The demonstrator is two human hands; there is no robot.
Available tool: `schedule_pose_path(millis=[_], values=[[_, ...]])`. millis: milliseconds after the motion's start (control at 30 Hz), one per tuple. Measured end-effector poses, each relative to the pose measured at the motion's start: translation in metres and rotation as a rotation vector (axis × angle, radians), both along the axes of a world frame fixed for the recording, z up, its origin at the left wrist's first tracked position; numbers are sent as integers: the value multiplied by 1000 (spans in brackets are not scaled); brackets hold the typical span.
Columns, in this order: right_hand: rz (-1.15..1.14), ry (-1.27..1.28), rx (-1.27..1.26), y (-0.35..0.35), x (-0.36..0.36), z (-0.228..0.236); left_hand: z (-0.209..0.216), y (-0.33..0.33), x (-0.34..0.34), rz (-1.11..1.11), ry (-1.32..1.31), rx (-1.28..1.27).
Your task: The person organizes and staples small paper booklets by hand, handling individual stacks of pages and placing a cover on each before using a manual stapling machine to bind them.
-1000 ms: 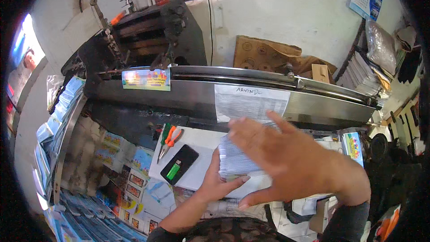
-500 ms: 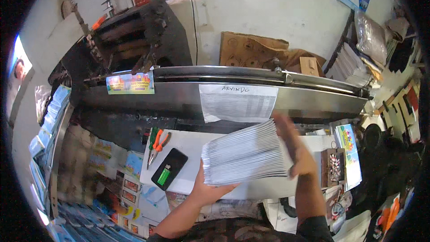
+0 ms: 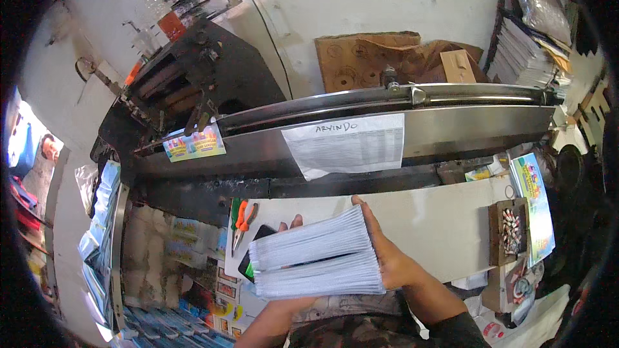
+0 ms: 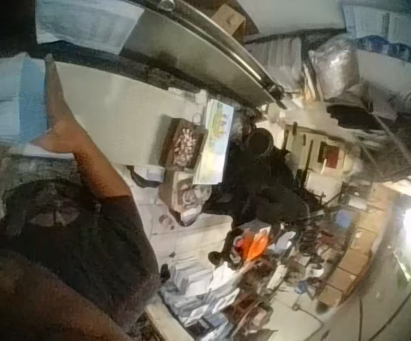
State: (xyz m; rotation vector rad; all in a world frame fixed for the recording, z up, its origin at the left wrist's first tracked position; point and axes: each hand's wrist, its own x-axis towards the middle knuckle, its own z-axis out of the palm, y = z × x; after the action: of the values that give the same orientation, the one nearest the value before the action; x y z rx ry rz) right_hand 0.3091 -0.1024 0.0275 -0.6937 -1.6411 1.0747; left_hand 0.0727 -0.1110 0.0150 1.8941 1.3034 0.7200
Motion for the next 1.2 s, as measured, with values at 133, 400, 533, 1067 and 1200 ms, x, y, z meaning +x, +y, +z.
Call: schedule_pose_path(millis=[133, 400, 533, 1067, 1200], values=[[52, 35, -30, -6, 3, -3, 21, 3, 25, 135, -1014, -485], [18, -8, 6, -11, 7, -7, 24, -5, 19, 35, -882, -425], [-103, -35, 39, -24, 5, -10, 20, -17, 17, -3, -417, -184], [-277, -357, -117, -11, 17, -18, 24, -8, 11, 56, -561, -185], [-506, -772, 261, -27, 20, 56, -9, -13, -39, 274, -927, -102]])
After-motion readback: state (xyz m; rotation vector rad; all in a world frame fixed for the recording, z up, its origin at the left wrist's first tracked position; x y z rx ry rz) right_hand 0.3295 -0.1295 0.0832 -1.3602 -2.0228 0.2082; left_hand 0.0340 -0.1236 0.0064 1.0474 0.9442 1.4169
